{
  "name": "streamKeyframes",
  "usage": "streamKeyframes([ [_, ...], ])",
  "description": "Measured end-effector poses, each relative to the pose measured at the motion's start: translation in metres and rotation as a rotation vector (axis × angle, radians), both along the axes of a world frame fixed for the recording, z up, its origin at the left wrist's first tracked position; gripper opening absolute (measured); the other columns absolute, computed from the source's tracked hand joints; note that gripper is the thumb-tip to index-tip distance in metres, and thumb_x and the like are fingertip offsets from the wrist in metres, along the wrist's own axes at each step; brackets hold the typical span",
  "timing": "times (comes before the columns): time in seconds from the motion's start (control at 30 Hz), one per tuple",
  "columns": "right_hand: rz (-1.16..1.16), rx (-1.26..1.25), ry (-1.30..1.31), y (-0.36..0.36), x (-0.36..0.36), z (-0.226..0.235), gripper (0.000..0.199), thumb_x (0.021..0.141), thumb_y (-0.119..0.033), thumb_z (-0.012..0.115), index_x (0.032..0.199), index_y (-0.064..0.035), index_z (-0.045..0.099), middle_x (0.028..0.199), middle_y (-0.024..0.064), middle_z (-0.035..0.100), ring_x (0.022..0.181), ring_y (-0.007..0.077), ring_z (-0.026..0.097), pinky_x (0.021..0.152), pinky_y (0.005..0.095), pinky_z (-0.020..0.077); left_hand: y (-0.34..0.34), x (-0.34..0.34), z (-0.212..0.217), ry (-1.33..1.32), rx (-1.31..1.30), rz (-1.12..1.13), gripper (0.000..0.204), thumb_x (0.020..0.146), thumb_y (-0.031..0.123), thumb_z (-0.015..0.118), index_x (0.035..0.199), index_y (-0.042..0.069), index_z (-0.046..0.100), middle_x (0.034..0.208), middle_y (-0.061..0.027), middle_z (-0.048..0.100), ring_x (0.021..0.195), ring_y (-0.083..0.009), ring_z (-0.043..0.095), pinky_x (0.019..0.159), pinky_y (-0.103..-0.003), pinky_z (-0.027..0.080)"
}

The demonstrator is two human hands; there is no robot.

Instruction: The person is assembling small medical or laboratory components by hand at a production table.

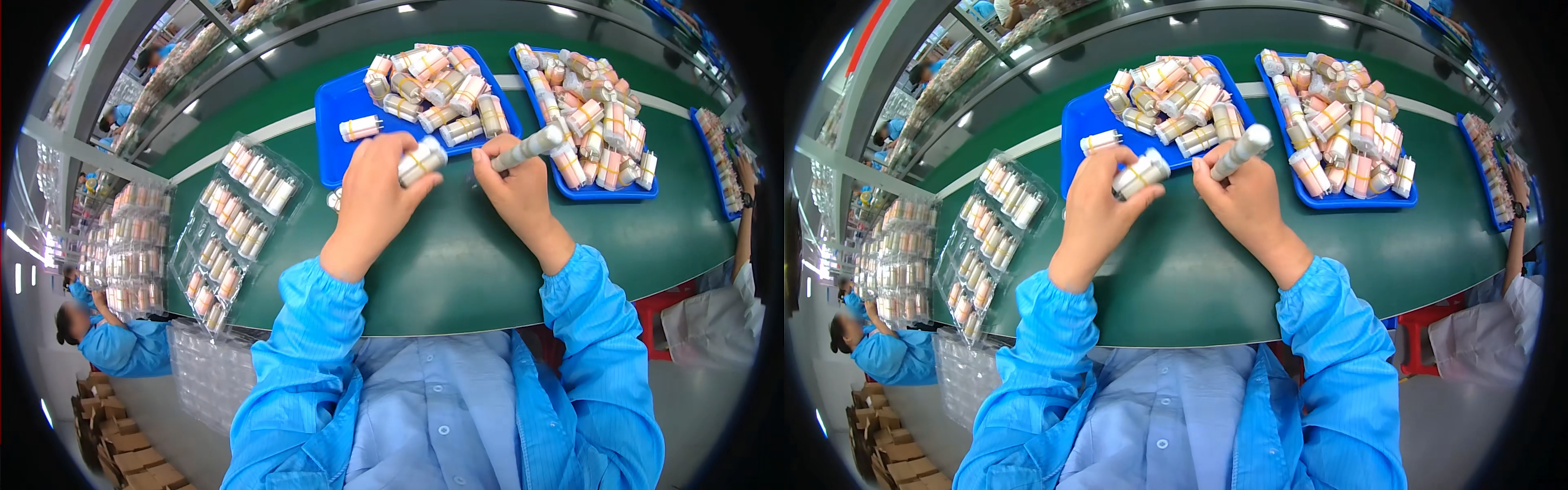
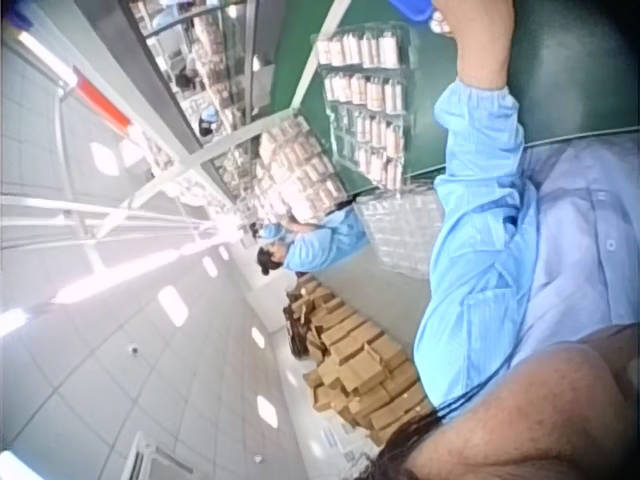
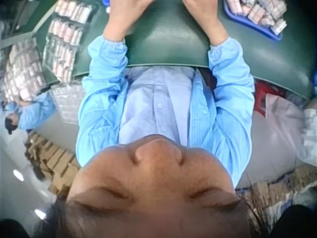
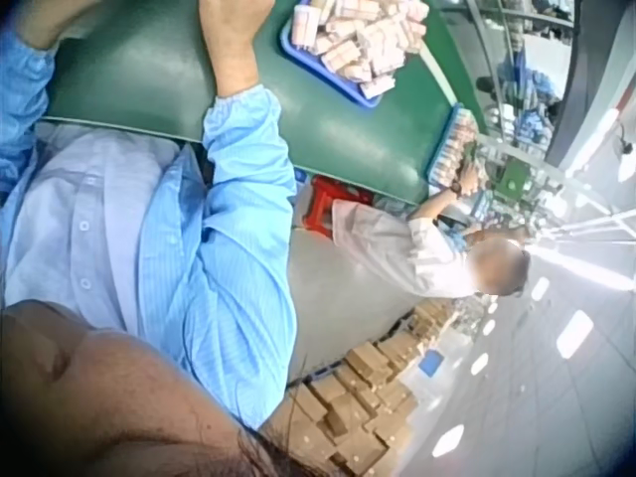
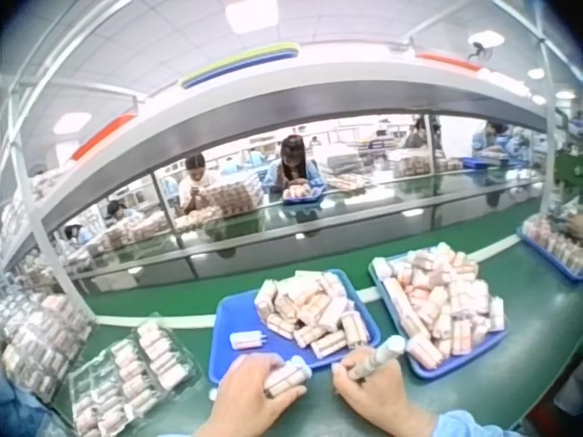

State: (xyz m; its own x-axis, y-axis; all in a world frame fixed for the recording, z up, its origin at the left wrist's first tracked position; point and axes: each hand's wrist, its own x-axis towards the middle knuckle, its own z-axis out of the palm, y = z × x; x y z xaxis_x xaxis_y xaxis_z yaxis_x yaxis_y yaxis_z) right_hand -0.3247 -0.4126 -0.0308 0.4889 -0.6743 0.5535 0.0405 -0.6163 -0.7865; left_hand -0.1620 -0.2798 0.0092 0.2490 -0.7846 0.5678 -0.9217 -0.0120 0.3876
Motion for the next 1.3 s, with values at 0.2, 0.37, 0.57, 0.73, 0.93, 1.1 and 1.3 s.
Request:
streamKeyframes([
  [0.2,0.062,0.131,-0.041,0.007,0.000,0.007,0.014,0.093,-0.012,0.068,0.083,-0.0031,0.064,0.070,0.0046,0.068,0.063,0.0103,0.063,0.057,0.0268,0.0482,0.021,-0.023,-0.023,0.143,0.172,-0.157,0.054,0.068,0.013,0.090,0.114,0.004,0.064,0.100,-0.0099,0.066,0.095,-0.0291,0.063,0.083,-0.038,0.052],
  [0.37,0.171,0.099,-0.018,0.022,-0.001,0.007,0.015,0.093,-0.010,0.068,0.082,-0.0030,0.062,0.069,0.0043,0.066,0.061,0.0114,0.062,0.056,0.0287,0.0470,0.027,-0.024,-0.042,0.343,0.108,-0.169,0.066,0.070,0.008,0.090,0.127,0.004,0.056,0.110,-0.0099,0.071,0.103,-0.0242,0.067,0.088,-0.035,0.053],
  [0.57,0.258,0.046,-0.051,0.030,0.006,0.002,0.014,0.090,-0.005,0.070,0.079,-0.0029,0.061,0.072,0.0046,0.061,0.062,0.0142,0.056,0.056,0.0311,0.0426,0.045,-0.020,-0.055,0.515,0.095,-0.231,0.066,0.077,0.008,0.085,0.133,0.003,0.050,0.119,-0.0106,0.071,0.113,-0.0286,0.063,0.097,-0.038,0.050],
  [0.73,0.262,-0.003,-0.057,0.033,0.005,0.003,0.014,0.087,-0.003,0.072,0.078,-0.0027,0.061,0.073,0.0052,0.060,0.065,0.0173,0.057,0.056,0.0325,0.0427,0.043,-0.018,-0.058,0.463,0.089,-0.240,0.070,0.080,0.006,0.082,0.139,0.003,0.043,0.117,-0.0099,0.072,0.110,-0.0226,0.067,0.097,-0.035,0.051],
  [0.93,0.313,0.007,-0.048,0.041,0.009,0.005,0.013,0.087,-0.002,0.072,0.079,-0.0023,0.062,0.073,0.0069,0.060,0.066,0.0186,0.059,0.056,0.0332,0.0440,0.047,-0.021,-0.052,0.382,0.062,-0.199,0.072,0.079,0.008,0.083,0.139,0.003,0.043,0.114,-0.0113,0.073,0.106,-0.0274,0.069,0.092,-0.037,0.054],
  [1.1,0.291,-0.081,-0.024,0.040,0.012,0.000,0.012,0.087,-0.003,0.072,0.080,-0.0021,0.063,0.074,0.0077,0.061,0.066,0.0190,0.059,0.055,0.0337,0.0445,0.048,-0.021,-0.050,0.421,0.088,-0.192,0.072,0.078,0.009,0.084,0.138,0.003,0.044,0.113,-0.0113,0.073,0.106,-0.0292,0.069,0.092,-0.037,0.054],
  [1.3,0.297,0.019,0.054,0.044,0.014,-0.002,0.013,0.088,-0.005,0.073,0.081,-0.0016,0.062,0.073,0.0078,0.061,0.063,0.0200,0.060,0.055,0.0341,0.0462,0.049,-0.021,-0.048,0.415,0.080,-0.174,0.067,0.077,0.010,0.085,0.133,0.003,0.049,0.113,-0.0117,0.071,0.106,-0.0286,0.068,0.091,-0.037,0.054],
])
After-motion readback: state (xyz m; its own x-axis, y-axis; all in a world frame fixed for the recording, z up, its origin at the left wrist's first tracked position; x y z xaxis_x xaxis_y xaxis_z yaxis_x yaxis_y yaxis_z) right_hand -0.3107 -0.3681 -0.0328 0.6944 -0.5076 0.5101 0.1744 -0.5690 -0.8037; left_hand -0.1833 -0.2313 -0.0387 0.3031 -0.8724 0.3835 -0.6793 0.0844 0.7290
